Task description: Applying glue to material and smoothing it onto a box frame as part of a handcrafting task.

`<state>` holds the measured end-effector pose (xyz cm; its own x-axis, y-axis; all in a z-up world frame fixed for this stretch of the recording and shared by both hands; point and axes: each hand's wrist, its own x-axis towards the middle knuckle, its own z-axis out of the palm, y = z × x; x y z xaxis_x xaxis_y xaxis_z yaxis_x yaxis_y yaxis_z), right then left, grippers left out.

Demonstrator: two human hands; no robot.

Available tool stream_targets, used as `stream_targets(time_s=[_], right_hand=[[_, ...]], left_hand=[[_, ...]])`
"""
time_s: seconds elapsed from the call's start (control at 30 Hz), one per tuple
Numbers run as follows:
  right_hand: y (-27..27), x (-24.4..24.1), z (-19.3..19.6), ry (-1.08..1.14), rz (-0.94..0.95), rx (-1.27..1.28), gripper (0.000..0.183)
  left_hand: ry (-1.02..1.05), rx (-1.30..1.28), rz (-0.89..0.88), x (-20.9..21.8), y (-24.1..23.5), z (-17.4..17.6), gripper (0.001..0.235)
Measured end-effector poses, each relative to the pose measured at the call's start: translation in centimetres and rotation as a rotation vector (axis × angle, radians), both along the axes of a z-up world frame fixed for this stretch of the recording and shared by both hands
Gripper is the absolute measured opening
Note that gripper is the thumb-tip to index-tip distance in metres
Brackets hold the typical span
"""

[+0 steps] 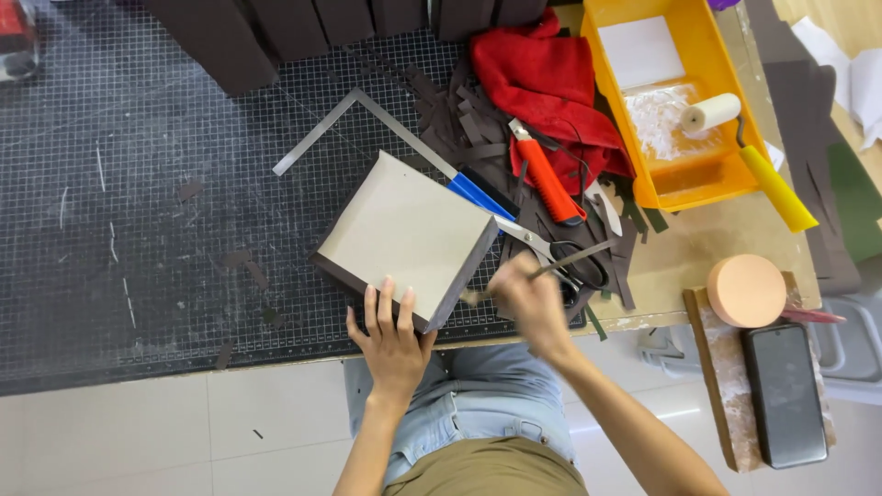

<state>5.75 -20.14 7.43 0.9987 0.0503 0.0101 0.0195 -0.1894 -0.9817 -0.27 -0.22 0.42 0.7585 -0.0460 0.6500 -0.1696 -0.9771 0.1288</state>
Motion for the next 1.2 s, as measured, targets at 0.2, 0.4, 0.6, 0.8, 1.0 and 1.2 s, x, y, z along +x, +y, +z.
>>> stream_targets(time_s=[0.2, 0.4, 0.6, 0.8, 1.0, 1.2], right_hand=[[0.4, 0.2, -0.8, -0.101, -0.013, -0.079, 0.02], [0.9, -1.9, 0.9, -0.104, 0.03, -0.024, 0.021], [3.2, -4.1, -1.6, -0.146, 0.148, -0.2, 0.014], [-12.2, 8.6, -12.1, 0.274, -0.249, 1.06, 0.02], [-20.1, 18.1, 2.1, -0.62, -0.385, -0.675, 0.014], [-22.6, 24.6, -2.4, -0.556, -0.192, -0.806, 0.014]], left_hand=[[-0.009, -0.003, -0.005, 0.0, 0.0, -0.1, 0.057], [-0.001, 0.004, -0.008, 0.1, 0.2, -0.2, 0.055], [0.004, -0.011, -0.005, 0.1, 0.0, 0.1, 0.056], [0.398, -0.292, -0.13, -1.1, 1.1, 4.4, 0.074], [0.119, -0.046, -0.019, 8.4, 3.7, 8.3, 0.041], [0.549, -0.078, 0.087, 16.3, 9.6, 4.2, 0.028]])
